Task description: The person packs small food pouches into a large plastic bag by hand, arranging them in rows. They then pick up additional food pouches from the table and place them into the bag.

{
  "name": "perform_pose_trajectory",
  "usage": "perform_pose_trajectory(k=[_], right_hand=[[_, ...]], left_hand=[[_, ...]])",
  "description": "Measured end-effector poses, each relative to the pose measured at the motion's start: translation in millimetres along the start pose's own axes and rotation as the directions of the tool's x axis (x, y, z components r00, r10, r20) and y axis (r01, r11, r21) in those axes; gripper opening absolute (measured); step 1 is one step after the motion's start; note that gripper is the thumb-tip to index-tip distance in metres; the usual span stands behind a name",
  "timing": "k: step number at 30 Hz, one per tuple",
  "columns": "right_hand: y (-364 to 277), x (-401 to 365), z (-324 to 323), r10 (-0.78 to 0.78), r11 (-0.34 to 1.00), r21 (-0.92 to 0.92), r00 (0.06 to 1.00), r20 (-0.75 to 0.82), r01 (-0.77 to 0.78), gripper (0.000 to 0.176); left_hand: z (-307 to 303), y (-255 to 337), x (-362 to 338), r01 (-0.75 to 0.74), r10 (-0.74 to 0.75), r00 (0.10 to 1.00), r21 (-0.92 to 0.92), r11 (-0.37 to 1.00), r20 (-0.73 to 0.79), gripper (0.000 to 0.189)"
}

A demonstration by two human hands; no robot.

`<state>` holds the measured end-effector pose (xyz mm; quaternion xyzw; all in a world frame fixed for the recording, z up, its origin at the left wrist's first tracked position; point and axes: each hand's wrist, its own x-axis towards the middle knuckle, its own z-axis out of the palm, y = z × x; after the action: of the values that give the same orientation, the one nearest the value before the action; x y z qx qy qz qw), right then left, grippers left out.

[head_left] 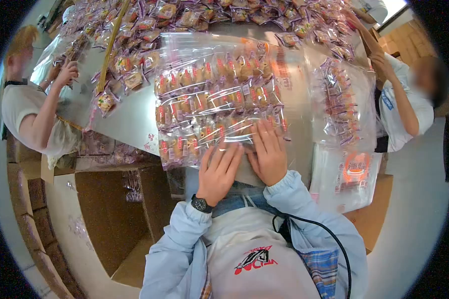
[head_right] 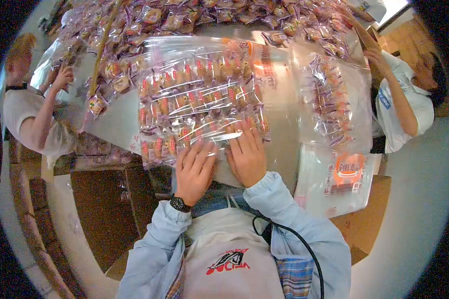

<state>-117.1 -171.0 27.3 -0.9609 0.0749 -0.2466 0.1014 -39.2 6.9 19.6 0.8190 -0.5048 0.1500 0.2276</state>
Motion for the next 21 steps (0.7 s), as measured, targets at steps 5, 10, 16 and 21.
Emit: perform_pose_trajectory(k=[5,10,16,21], right_hand=[[24,8,9,-0.101,0.992,0.083,0.993,0.055,0.096,0.067],[31,14,7,-0.125,0.987,0.11,0.99,0.058,0.118,0.056],[23,18,9,-0.084,0.996,-0.006,0.996,0.025,0.084,0.045],[33,17,17,-0.119,0.988,-0.094,0.991,0.068,0.125,0.042]], left_hand=[[8,2,33,0.1,-0.116,0.985,0.129,0.987,0.127,0.055],[29,7,36,0.124,-0.131,0.991,0.231,0.965,0.017,0.055],[37,-4,39,0.119,-0.101,0.991,0.22,0.968,-0.09,0.047],[38,-4,33,0.165,-0.152,0.984,0.175,0.971,-0.088,0.048]])
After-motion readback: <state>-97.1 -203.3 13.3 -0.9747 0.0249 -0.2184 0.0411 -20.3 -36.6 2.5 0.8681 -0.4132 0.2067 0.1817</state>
